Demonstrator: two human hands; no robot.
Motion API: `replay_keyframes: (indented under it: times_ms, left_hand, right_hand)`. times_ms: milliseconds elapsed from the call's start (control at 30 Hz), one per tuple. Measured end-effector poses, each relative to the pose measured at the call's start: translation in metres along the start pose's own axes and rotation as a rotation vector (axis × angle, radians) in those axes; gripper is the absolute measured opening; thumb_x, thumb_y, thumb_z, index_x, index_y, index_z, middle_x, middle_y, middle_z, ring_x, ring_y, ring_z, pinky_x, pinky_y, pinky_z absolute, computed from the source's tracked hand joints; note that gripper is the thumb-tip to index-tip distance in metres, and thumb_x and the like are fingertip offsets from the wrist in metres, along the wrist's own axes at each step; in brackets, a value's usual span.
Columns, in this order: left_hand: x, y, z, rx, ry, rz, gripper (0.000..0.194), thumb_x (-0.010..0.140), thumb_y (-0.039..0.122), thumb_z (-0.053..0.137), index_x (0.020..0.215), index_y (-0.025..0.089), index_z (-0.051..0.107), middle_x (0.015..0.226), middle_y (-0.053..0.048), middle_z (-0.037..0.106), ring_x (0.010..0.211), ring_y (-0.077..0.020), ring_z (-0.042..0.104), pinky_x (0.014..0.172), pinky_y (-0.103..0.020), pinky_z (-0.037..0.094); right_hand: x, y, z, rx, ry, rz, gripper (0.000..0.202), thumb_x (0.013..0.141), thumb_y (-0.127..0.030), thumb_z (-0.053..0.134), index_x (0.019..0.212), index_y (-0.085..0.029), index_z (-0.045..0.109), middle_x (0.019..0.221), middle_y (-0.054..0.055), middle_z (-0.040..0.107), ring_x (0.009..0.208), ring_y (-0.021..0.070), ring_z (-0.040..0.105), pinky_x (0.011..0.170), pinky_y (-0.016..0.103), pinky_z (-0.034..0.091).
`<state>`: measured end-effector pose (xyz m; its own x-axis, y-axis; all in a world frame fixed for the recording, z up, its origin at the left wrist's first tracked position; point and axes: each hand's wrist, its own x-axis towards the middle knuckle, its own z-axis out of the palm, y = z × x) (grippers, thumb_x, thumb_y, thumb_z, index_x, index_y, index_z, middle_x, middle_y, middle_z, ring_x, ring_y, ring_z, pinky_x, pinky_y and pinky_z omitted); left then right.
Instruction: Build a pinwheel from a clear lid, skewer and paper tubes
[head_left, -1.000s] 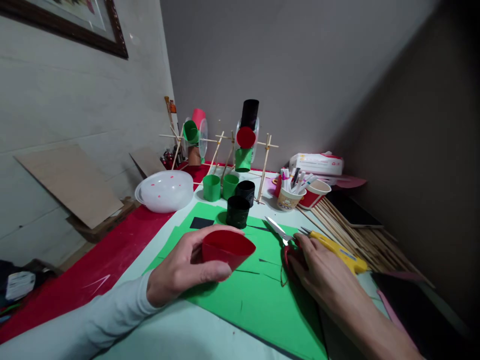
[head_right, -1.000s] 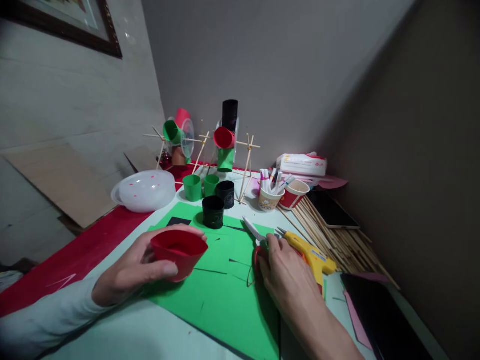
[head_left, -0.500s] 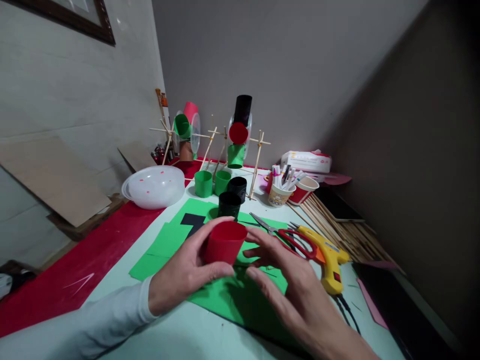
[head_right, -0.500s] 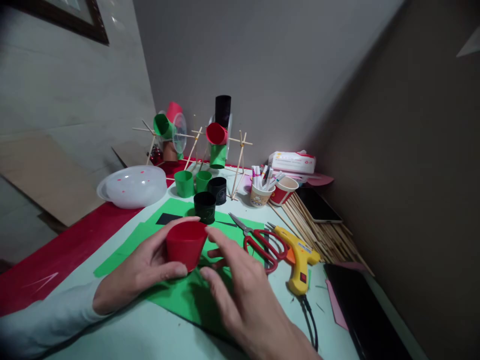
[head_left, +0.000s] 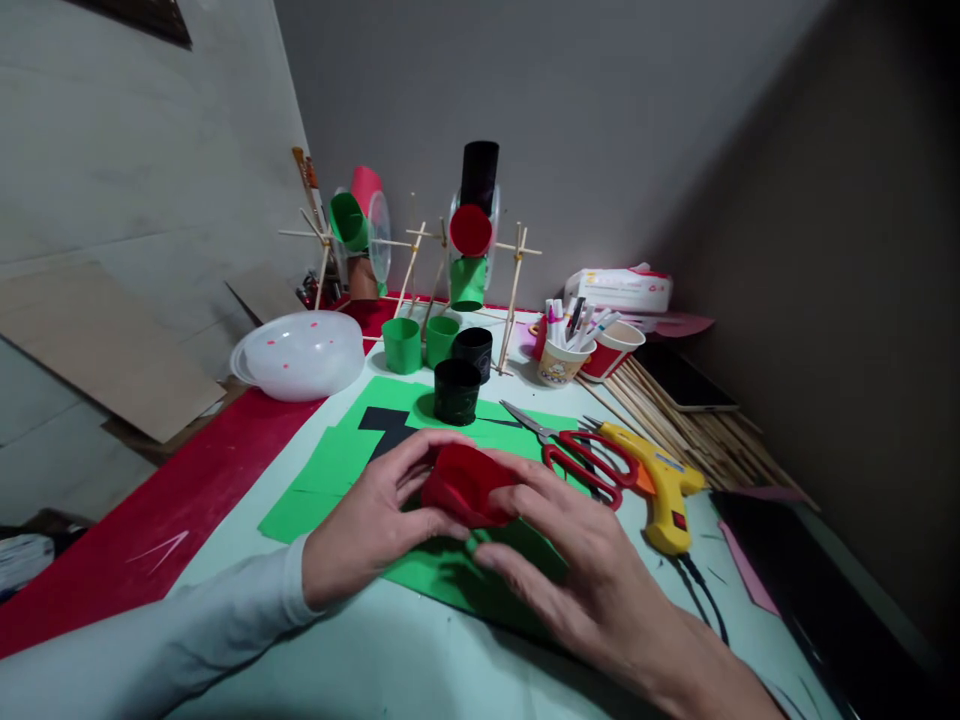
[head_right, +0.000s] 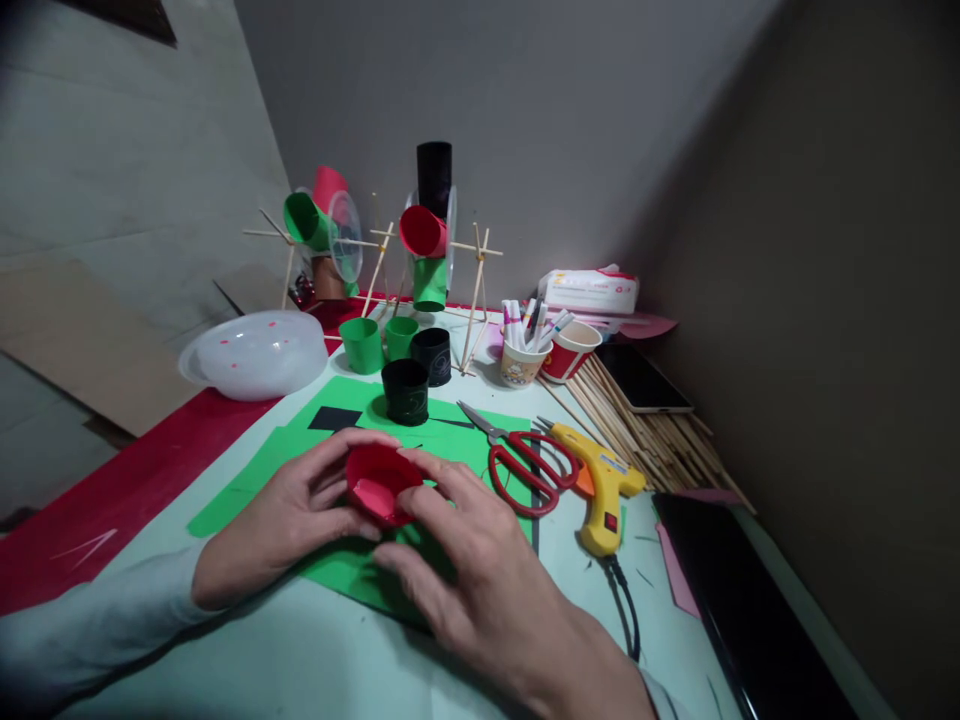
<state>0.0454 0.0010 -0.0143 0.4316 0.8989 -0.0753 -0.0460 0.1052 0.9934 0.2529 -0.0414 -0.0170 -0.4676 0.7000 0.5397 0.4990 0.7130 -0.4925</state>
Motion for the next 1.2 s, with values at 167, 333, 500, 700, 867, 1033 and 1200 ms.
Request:
replay_keyframes:
  times_ms: [167, 333, 500, 700, 867, 1033, 1200]
  left_hand:
    - [-0.003, -0.007, -0.001, 0.066, 0.001, -0.012, 0.078, 0.067, 0.016, 0.085, 0.136, 0.028, 0.051, 0.147, -0.003, 0.056, 0.141, -0.0210, 0.048, 0.121, -0.034, 0.036]
    - [-0.004, -0.006, -0.008, 0.217, 0.120, 0.092, 0.056, 0.083, 0.030, 0.072, 0.136, 0.026, 0.052, 0.148, -0.007, 0.053, 0.137, -0.0243, 0.052, 0.118, -0.044, 0.041]
    - [0.000, -0.004, -0.022, 0.641, 0.199, 0.340, 0.022, 0.094, 0.030, 0.061, 0.113, 0.022, 0.069, 0.127, -0.007, 0.066, 0.117, -0.0250, 0.060, 0.104, -0.045, 0.047]
    - [0.003, -0.009, -0.035, 1.158, 0.163, 0.642, 0.026, 0.099, 0.022, 0.052, 0.106, 0.015, 0.076, 0.114, -0.012, 0.071, 0.103, -0.0278, 0.055, 0.093, -0.047, 0.045]
    - [0.004, -0.012, -0.035, 1.201, 0.160, 0.683, 0.028, 0.099, 0.021, 0.050, 0.105, 0.015, 0.077, 0.108, -0.012, 0.072, 0.100, -0.0278, 0.056, 0.089, -0.045, 0.047]
    - [0.004, -0.011, -0.028, 0.995, 0.148, 0.582, 0.024, 0.099, 0.025, 0.052, 0.103, 0.019, 0.076, 0.106, -0.009, 0.073, 0.098, -0.0238, 0.061, 0.090, -0.039, 0.049]
    - [0.001, -0.006, -0.017, 0.557, 0.089, 0.252, 0.041, 0.092, 0.036, 0.066, 0.129, 0.020, 0.063, 0.109, -0.008, 0.069, 0.087, -0.0183, 0.064, 0.083, -0.031, 0.053]
  right_hand:
    - [0.006, 0.011, -0.004, -0.152, 0.087, 0.040, 0.010, 0.099, -0.013, 0.057, 0.106, -0.021, 0.058, 0.130, 0.014, 0.065, 0.122, 0.0187, 0.063, 0.101, 0.030, 0.052]
    - [0.007, 0.027, -0.013, -0.273, 0.050, 0.129, 0.015, 0.100, -0.015, 0.052, 0.112, -0.019, 0.059, 0.133, 0.017, 0.065, 0.120, 0.0278, 0.063, 0.097, 0.046, 0.056]
    - [0.003, 0.040, -0.017, -0.244, 0.017, 0.182, 0.048, 0.097, -0.018, 0.053, 0.145, -0.017, 0.045, 0.145, 0.016, 0.059, 0.133, 0.0290, 0.058, 0.104, 0.050, 0.054]
    - [0.005, 0.031, -0.023, -0.254, 0.194, 0.212, 0.031, 0.099, -0.023, 0.056, 0.130, -0.020, 0.057, 0.142, 0.015, 0.062, 0.128, 0.0276, 0.062, 0.098, 0.045, 0.056]
    - [0.007, 0.019, -0.010, -0.412, 0.169, 0.077, 0.026, 0.097, -0.032, 0.065, 0.119, -0.020, 0.062, 0.147, 0.018, 0.056, 0.121, 0.0320, 0.056, 0.100, 0.054, 0.050]
    - [0.007, 0.016, -0.007, -0.318, 0.057, 0.024, 0.005, 0.097, -0.016, 0.060, 0.097, -0.019, 0.064, 0.152, 0.017, 0.052, 0.130, 0.0293, 0.048, 0.104, 0.048, 0.049]
    - [0.009, 0.005, -0.021, -0.182, 0.150, -0.021, 0.008, 0.094, -0.011, 0.061, 0.097, -0.019, 0.063, 0.148, 0.015, 0.056, 0.129, 0.0242, 0.053, 0.105, 0.041, 0.045]
